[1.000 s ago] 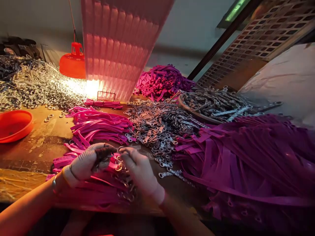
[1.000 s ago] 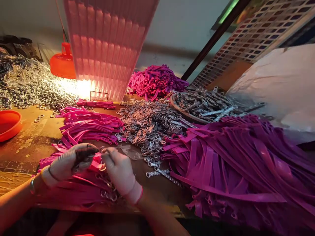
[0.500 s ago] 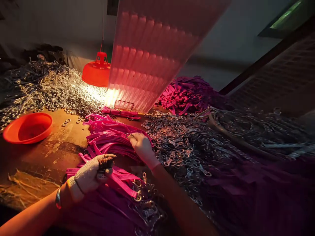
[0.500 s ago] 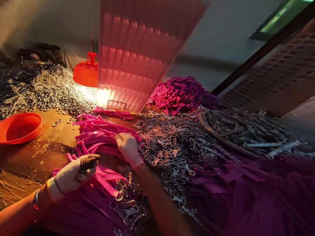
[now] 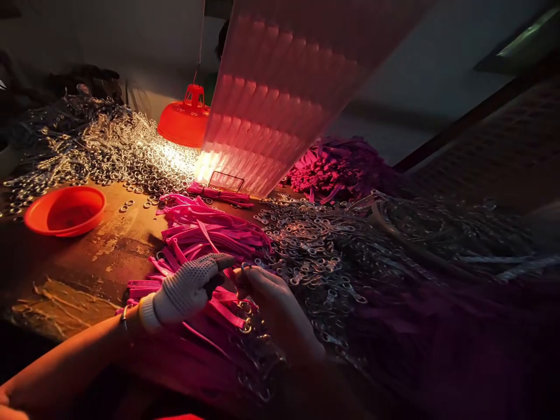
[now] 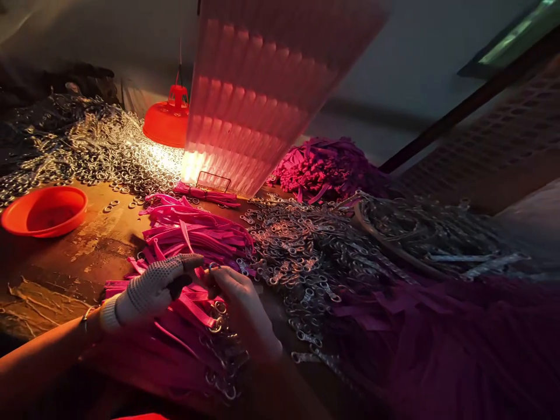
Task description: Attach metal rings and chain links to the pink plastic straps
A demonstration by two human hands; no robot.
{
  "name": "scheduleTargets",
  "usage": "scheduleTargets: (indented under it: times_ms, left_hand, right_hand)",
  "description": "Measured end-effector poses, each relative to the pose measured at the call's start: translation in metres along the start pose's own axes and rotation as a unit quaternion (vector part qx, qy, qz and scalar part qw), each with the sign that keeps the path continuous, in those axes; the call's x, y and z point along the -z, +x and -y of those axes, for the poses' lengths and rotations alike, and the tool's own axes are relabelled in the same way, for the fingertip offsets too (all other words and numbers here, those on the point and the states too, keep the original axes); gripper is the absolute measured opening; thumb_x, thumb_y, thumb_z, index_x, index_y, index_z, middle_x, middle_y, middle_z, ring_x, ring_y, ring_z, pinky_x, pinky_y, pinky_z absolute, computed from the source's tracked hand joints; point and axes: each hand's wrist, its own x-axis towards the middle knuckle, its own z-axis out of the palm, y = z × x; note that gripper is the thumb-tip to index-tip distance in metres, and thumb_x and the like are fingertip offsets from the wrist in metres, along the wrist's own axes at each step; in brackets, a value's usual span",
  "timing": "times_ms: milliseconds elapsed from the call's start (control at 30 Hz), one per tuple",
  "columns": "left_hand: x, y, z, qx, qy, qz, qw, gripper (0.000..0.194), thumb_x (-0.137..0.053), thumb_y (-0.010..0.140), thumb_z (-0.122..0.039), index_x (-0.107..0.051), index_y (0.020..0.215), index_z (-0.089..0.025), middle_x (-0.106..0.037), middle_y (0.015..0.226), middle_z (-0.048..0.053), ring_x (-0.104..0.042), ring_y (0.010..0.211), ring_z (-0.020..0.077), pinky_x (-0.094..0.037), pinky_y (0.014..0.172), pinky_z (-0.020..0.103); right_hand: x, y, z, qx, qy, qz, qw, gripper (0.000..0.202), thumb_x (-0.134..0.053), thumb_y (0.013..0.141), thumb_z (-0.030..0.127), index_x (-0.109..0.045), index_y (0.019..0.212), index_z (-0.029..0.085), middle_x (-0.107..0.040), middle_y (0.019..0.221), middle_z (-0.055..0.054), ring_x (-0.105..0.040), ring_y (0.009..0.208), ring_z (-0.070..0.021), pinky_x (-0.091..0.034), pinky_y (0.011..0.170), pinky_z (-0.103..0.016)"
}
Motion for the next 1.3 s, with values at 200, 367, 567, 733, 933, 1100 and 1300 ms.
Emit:
scheduleTargets:
  times_ms: [200,367,567,733,933,1100,1300]
  left_hand:
    - [-0.015,-0.01,-0.005,0.012,0.001,-0.064,0.998,0.035,-0.061,0.089,-0.018,-0.071,0.122,-0.017,-0.07,0.119,0.012,-0.064,0.11,0.0242,-0.05,0.1,0.036]
    - [-0.001,-0.034,0.005,0.31,-0.213,-0.1,0.921,0.023,-0.06,0.092,-0.034,-0.071,0.1,-0.015,-0.051,0.055,-0.002,-0.04,0.046,0.0086,-0.029,0.041,0.018]
    - [-0.012,-0.042,0.004,0.482,-0.494,0.061,0.721,0.033,-0.069,0.087,-0.042,-0.062,0.071,-0.014,-0.038,0.047,-0.005,-0.031,0.039,0.005,-0.024,0.037,0.017]
    - [-0.007,-0.02,0.005,0.398,-0.457,-0.035,0.795,0.014,-0.067,0.089,-0.025,-0.067,0.093,-0.011,-0.057,0.062,-0.001,-0.029,0.036,0.0015,-0.019,0.032,0.013]
    - [0.012,-0.009,-0.001,0.352,-0.401,-0.109,0.839,0.025,-0.059,0.088,-0.009,-0.064,0.113,-0.01,-0.069,0.082,0.007,-0.035,0.038,0.0006,-0.018,0.031,0.01]
    - [0.01,-0.024,-0.012,0.33,-0.34,-0.109,0.874,0.014,-0.061,0.086,-0.015,-0.066,0.098,-0.01,-0.054,0.056,-0.002,-0.034,0.039,0.0031,-0.02,0.034,0.012]
    - [-0.026,-0.057,-0.025,0.241,-0.148,-0.009,0.959,0.026,-0.058,0.09,-0.037,-0.06,0.077,-0.015,-0.054,0.059,-0.002,-0.038,0.044,0.0054,-0.026,0.04,0.017]
  right_hand:
    - [-0.002,-0.038,0.008,0.029,-0.025,-0.038,0.999,0.03,-0.055,0.094,0.04,-0.063,0.073,0.019,-0.059,0.072,-0.001,-0.053,0.069,-0.0152,-0.046,0.063,-0.026]
    - [-0.013,-0.08,0.01,0.205,-0.175,0.001,0.963,0.017,-0.053,0.097,0.024,-0.067,0.087,0.024,-0.069,0.097,-0.003,-0.063,0.093,-0.0176,-0.049,0.083,-0.03]
    - [-0.041,-0.118,-0.004,0.285,-0.35,0.131,0.883,0.007,-0.06,0.094,0.025,-0.064,0.089,0.024,-0.071,0.101,-0.002,-0.062,0.087,-0.0178,-0.047,0.075,-0.031]
    - [-0.037,-0.135,-0.037,0.269,-0.403,0.112,0.868,0.01,-0.061,0.087,0.021,-0.059,0.077,0.022,-0.069,0.089,-0.002,-0.059,0.079,-0.0185,-0.043,0.069,-0.031]
    - [-0.023,-0.154,-0.073,0.235,-0.382,0.082,0.89,0.009,-0.053,0.091,0.021,-0.062,0.089,0.022,-0.069,0.101,-0.007,-0.06,0.086,-0.0198,-0.046,0.075,-0.032]
    - [-0.031,-0.153,-0.061,0.229,-0.281,0.164,0.918,0.019,-0.05,0.097,0.025,-0.065,0.086,0.022,-0.068,0.092,-0.004,-0.062,0.082,-0.0163,-0.048,0.074,-0.027]
    - [-0.018,-0.127,-0.032,0.213,-0.299,-0.002,0.93,0.027,-0.053,0.099,0.025,-0.067,0.122,0.027,-0.072,0.104,-0.004,-0.066,0.094,-0.0182,-0.051,0.084,-0.03]
